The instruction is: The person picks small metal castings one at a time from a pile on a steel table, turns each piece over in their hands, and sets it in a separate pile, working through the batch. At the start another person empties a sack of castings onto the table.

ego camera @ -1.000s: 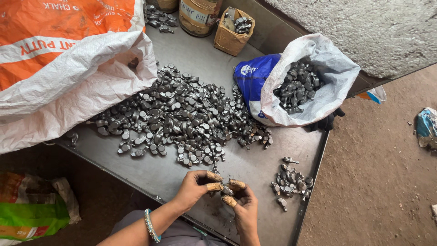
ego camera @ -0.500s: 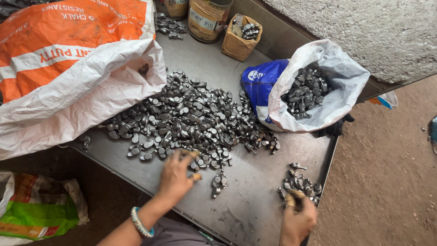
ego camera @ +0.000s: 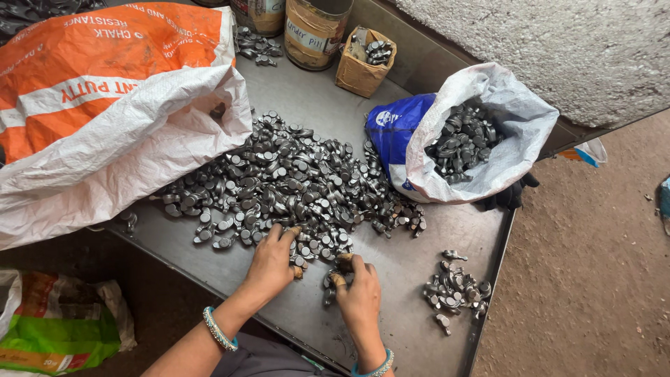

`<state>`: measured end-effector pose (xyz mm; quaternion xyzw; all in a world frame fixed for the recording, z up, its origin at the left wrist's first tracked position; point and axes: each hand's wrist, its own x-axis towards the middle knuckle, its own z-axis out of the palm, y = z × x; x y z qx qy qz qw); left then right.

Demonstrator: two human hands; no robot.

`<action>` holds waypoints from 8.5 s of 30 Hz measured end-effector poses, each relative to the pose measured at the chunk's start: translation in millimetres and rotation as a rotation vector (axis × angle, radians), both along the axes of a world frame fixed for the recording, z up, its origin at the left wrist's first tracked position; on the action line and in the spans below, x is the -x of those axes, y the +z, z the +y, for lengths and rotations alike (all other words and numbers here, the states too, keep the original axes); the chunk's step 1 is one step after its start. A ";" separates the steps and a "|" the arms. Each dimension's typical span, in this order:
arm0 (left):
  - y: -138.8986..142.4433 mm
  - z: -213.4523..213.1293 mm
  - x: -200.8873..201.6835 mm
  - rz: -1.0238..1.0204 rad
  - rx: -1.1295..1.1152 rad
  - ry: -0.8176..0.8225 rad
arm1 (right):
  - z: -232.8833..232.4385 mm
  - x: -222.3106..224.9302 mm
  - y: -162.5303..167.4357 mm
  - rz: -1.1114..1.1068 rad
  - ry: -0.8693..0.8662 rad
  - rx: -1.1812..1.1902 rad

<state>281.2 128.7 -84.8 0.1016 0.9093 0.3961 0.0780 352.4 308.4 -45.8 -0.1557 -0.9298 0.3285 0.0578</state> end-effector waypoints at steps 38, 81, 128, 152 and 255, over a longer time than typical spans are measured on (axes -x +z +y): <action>12.4 58.7 -61.6 -0.052 -0.673 -0.008 | 75.0 -71.8 -92.1 0.365 -0.094 1.505; 15.7 55.1 -51.4 -0.197 -0.675 -0.244 | 83.8 -60.5 -39.4 0.155 -0.203 0.840; -9.3 26.9 -33.3 -0.050 -0.330 0.018 | 21.1 -39.5 -24.9 -0.033 0.003 0.114; -9.3 53.8 -48.9 -0.416 -0.601 -0.122 | 95.1 -66.3 -42.2 0.129 -0.057 0.600; -4.9 56.0 -52.1 -0.150 -0.288 -0.214 | 115.3 -80.8 -100.9 0.086 -0.155 2.091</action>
